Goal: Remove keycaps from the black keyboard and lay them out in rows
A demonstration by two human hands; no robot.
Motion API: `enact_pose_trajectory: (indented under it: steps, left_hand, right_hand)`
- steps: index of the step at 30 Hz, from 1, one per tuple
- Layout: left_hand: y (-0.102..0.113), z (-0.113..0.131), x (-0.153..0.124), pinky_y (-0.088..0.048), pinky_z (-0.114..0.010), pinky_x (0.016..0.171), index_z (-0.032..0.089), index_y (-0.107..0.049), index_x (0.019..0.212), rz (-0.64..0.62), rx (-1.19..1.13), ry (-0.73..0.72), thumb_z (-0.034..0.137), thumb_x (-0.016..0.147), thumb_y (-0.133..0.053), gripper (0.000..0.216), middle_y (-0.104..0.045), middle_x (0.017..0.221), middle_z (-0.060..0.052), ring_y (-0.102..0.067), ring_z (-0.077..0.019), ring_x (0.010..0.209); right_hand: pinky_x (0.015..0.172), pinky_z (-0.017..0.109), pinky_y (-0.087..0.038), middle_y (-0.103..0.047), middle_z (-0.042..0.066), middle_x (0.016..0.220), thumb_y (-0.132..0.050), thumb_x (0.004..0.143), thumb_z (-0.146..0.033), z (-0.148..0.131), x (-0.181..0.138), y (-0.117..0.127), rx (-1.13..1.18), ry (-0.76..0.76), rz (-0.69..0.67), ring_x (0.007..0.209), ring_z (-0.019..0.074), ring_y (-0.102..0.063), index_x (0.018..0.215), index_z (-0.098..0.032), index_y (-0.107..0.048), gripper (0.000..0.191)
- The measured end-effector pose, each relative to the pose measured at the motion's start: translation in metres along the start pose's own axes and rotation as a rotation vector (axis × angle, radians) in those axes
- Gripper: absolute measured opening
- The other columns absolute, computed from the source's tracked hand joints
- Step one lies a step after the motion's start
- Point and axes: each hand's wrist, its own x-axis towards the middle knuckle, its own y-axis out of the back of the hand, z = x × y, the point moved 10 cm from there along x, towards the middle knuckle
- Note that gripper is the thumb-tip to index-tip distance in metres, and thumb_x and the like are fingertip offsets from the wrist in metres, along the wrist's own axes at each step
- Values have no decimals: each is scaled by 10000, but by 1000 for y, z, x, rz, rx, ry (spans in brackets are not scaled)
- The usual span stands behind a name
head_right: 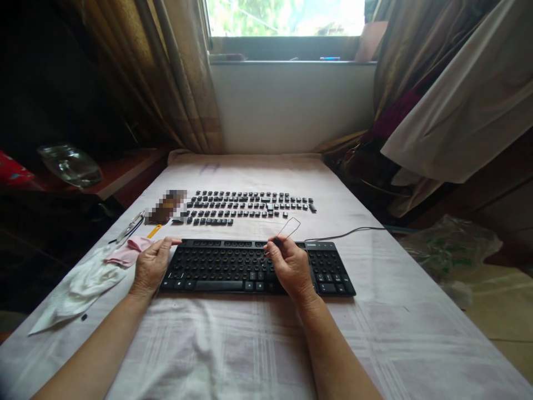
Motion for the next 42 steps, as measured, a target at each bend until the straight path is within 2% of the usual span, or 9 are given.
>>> enact_pose_trajectory:
  steps: [3,5,7,10,13,18,27,33,42]
  left_hand:
    - [-2,5,0,-513,-393,988,152,-728,963,-17,27,-24,541,921,-394,515,-767,1024,-113,-696,-259,1043]
    - [-4,11,1,-411,-435,1109,130,-691,1132,-47,50,-62,616,908,-371,623,-681,1263,-149,-581,-282,1258]
    - [-11,16,3,-320,-463,1172,132,-654,1231,-116,69,-93,701,880,-351,734,-600,1388,-148,-475,-295,1367]
    - [-24,13,5,-384,-484,1129,150,-689,1188,-250,91,-84,760,871,-304,788,-689,1262,-141,-581,-308,1263]
    - [-28,8,6,-441,-478,1082,135,-683,1200,-307,102,-53,775,881,-255,835,-706,1226,-155,-624,-312,1204]
    - [-21,8,3,-400,-478,1120,115,-630,1267,-281,88,-30,776,891,-208,870,-640,1332,-167,-554,-311,1295]
    - [-19,9,1,-438,-465,1091,132,-670,1189,-287,36,-9,747,915,-226,807,-694,1238,-154,-617,-305,1208]
    - [-21,4,1,-435,-459,1099,148,-684,1151,-300,3,1,738,926,-223,782,-693,1243,-137,-594,-295,1241]
    - [-21,7,-2,-451,-442,1095,170,-691,1136,-285,13,-32,667,964,-262,679,-704,1229,-108,-615,-276,1213]
  right_hand:
    - [576,323,-622,-774,60,706,-677,825,-461,-5,-1,0,-21,32,-10,571,216,-734,869,-199,-661,266]
    - [584,321,-622,-778,65,719,-670,834,-437,-9,-1,-1,-47,48,-24,580,218,-739,877,-198,-662,243]
    - [583,316,-617,-780,70,723,-662,841,-416,-13,-1,-1,-84,65,-38,586,221,-743,877,-196,-664,223]
    - [574,307,-608,-777,68,711,-655,847,-418,-16,-1,-2,-127,85,-47,588,225,-745,869,-198,-667,221]
    - [577,311,-610,-778,69,721,-646,853,-446,-14,-2,-2,-122,75,-50,596,226,-746,870,-201,-666,246]
    - [605,325,-616,-778,72,732,-656,844,-468,-8,-1,0,-102,47,-38,610,228,-747,881,-198,-670,272]
    - [587,285,-593,-766,60,722,-641,857,-389,-11,-5,-13,-125,16,-138,609,206,-737,881,-191,-661,200]
    - [561,232,-554,-749,35,711,-602,886,-300,-22,-11,-29,-235,72,-308,600,165,-709,868,-190,-662,127]
    - [649,247,-592,-760,39,793,-577,918,-210,-38,-27,-33,-278,279,-334,693,168,-734,897,-217,-659,85]
